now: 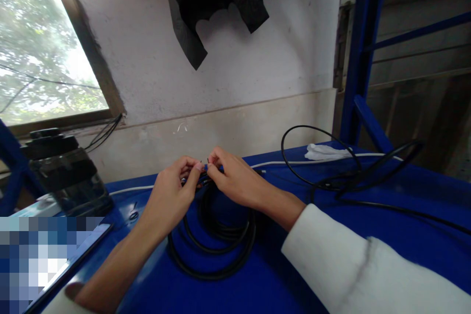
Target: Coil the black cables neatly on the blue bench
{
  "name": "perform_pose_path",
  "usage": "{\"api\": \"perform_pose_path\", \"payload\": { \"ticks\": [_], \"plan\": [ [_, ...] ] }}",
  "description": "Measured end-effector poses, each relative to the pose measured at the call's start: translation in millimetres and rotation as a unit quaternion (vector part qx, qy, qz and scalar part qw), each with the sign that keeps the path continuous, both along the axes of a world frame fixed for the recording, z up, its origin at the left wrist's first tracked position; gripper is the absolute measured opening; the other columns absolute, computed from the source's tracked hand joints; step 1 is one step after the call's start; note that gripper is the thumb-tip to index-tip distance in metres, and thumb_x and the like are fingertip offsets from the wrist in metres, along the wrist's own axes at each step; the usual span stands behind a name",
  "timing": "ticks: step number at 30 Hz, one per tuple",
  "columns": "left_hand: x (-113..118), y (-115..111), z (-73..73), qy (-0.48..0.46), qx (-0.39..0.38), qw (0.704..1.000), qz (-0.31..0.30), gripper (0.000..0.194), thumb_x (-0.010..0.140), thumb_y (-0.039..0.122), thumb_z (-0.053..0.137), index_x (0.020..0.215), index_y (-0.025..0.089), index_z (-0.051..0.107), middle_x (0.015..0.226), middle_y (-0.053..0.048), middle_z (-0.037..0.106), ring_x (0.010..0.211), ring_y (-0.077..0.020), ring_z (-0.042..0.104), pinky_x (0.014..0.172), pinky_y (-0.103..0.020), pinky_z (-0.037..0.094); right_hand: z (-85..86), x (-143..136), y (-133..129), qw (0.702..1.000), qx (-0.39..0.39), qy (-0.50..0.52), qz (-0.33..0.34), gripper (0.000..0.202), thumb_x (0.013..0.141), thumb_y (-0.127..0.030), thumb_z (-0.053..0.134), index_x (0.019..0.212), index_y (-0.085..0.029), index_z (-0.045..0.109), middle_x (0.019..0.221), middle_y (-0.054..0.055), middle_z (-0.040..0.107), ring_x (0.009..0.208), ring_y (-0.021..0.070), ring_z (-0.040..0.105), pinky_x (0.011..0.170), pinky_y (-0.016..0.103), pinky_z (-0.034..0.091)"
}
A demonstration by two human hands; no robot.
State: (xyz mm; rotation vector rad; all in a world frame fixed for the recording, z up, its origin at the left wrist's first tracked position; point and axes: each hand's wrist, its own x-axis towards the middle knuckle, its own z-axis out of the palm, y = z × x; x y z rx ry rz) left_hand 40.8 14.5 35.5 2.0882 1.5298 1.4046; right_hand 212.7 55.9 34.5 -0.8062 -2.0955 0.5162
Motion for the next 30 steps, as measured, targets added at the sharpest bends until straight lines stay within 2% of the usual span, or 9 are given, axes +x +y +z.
{"api": "perform_pose_path", "payload": {
  "ticks": [5,8,11,14,19,24,30],
  "plan": [
    [1,0,-0.4,-0.022,-0.012,1.0,-0.016,0.018,0.101,0.035,0.056,0.097,0.023,0.069,0.091,-0.007,0.077,0.088,-0.0249,0.073,0.077,-0.033,0.053,-1.4,0,5,1.0,0.009,0.01,-0.02,0.012,0.102,-0.027,0.05,0.094,-0.021,0.055,0.086,0.001,0.064,0.079,0.0179,0.059,0.072,0.029,0.04],
    [1,-2,1.4,-0.016,-0.018,0.999,-0.036,0.018,0.101,0.034,0.055,0.095,0.022,0.067,0.088,-0.005,0.075,0.082,-0.0227,0.072,0.076,-0.032,0.052,-0.5,-1,6,0.999,-0.01,0.018,-0.025,0.015,0.102,-0.028,0.049,0.091,-0.02,0.055,0.081,0.0,0.062,0.073,0.0168,0.056,0.067,0.029,0.038],
    [0,-4,3.4,-0.012,-0.022,0.998,-0.064,0.01,0.097,0.027,0.061,0.103,0.021,0.066,0.098,-0.006,0.077,0.083,-0.0209,0.073,0.078,-0.032,0.053,1.2,-1,5,0.998,-0.047,0.025,-0.034,0.018,0.102,-0.03,0.049,0.087,-0.021,0.055,0.073,-0.002,0.058,0.065,0.015,0.051,0.061,0.028,0.035],
    [-1,-4,4.7,0.008,-0.021,0.997,-0.071,0.023,0.091,0.019,0.066,0.114,0.021,0.069,0.11,-0.007,0.077,0.087,-0.0212,0.073,0.082,-0.033,0.054,4.2,-1,2,0.995,-0.084,0.024,-0.038,0.024,0.102,-0.033,0.049,0.083,-0.021,0.054,0.064,-0.004,0.054,0.058,0.0141,0.049,0.057,0.027,0.032],
    [-3,-2,4.2,0.032,-0.041,0.995,-0.085,0.025,0.093,0.016,0.062,0.113,0.021,0.076,0.117,-0.008,0.079,0.094,-0.0229,0.073,0.089,-0.036,0.054,8.7,4,2,0.993,-0.119,0.003,-0.009,0.03,0.101,-0.032,0.048,0.075,-0.019,0.056,0.058,-0.003,0.054,0.056,0.0132,0.048,0.055,0.027,0.033],
    [-7,1,0.0,0.034,-0.025,0.995,-0.086,0.037,0.093,0.014,0.064,0.128,0.024,0.069,0.112,-0.005,0.078,0.09,-0.021,0.074,0.089,-0.036,0.056,9.7,12,7,0.984,-0.169,-0.028,0.043,0.026,0.098,-0.037,0.053,0.084,-0.017,0.064,0.062,-0.001,0.061,0.052,0.0117,0.047,0.049,0.025,0.029],
    [-9,5,-3.8,0.047,0.004,0.994,-0.102,0.032,0.094,0.009,0.061,0.116,0.027,0.076,0.116,-0.002,0.078,0.106,-0.0212,0.072,0.099,-0.036,0.054,11.8,16,7,0.979,-0.185,-0.031,0.078,0.022,0.093,-0.038,0.063,0.086,-0.017,0.064,0.074,0.002,0.07,0.055,0.0119,0.052,0.05,0.023,0.036]
  ]
}}
